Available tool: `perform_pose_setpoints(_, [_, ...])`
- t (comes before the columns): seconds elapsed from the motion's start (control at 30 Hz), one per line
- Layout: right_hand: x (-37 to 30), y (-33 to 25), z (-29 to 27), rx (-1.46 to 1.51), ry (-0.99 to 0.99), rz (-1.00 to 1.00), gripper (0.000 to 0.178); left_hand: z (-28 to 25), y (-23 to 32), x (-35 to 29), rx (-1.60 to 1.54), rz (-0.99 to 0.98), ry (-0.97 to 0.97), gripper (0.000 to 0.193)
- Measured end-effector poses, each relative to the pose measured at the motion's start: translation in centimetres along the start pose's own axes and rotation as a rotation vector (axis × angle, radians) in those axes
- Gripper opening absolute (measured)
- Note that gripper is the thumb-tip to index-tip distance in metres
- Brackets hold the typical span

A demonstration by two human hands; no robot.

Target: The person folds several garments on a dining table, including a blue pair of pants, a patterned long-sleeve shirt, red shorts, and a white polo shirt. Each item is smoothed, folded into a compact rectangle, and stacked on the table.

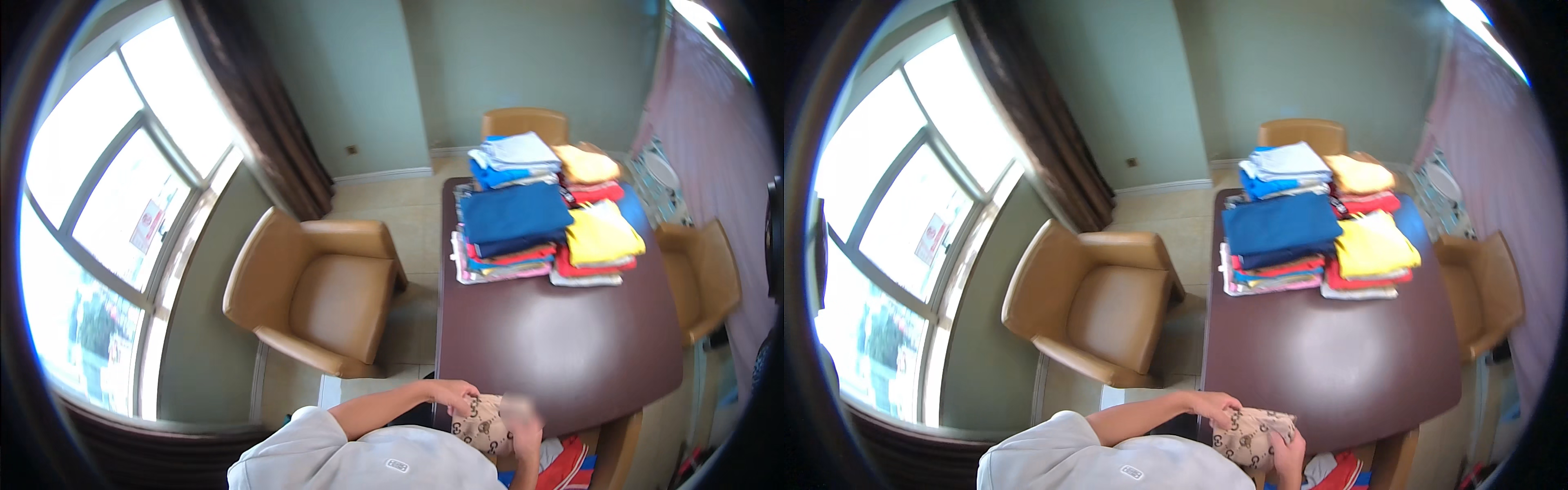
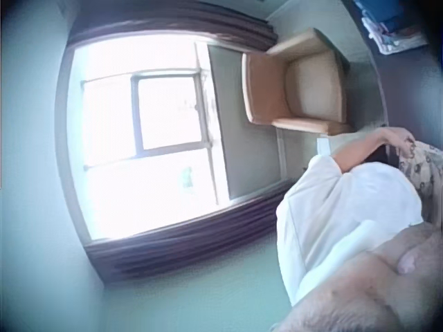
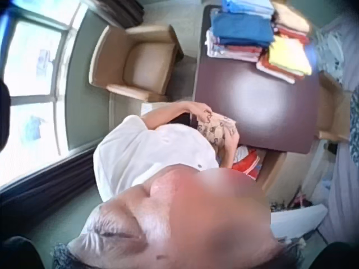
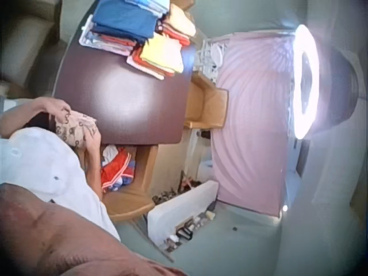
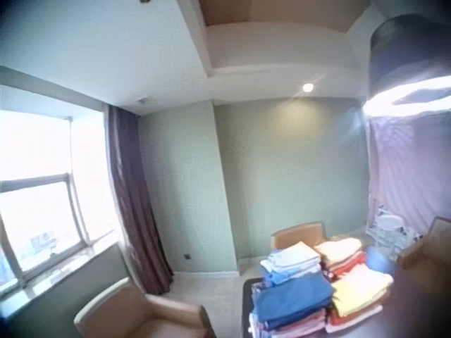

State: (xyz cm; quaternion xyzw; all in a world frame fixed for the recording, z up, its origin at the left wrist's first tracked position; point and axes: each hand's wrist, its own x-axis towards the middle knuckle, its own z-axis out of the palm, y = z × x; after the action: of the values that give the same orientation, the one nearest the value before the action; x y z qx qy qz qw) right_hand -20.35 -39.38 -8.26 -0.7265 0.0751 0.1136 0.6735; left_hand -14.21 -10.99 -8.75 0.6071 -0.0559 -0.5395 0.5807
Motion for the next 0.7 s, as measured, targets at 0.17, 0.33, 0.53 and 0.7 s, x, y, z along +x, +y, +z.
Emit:
perform_pose_setpoints(0.17, [2.4, 2.5, 1.4, 0.275, 0.071, 0.189, 0.033, -2.4, -3.5, 2.1, -0.462, 0.123, 0.123, 0.051])
perform_pose_setpoints(0.33, [8.0, -0.2, 2.8, 0.348, 0.081, 0.215, 0.044, -6.0, -0.3, 1.7, -0.570, 0.372, 0.228, 0.050])
perform_pose_setpoints(0.53, [17.5, -13.1, 6.5, 0.384, 0.014, 0.108, 0.051, -13.4, 9.7, -0.8, -0.344, 0.755, 0.407, 0.053])
perform_pose_setpoints(0.7, [25.6, -23.0, 7.4, 0.235, 0.019, -0.182, 0.044, -18.5, 21.0, -5.7, -0.180, 0.863, 0.574, 0.057])
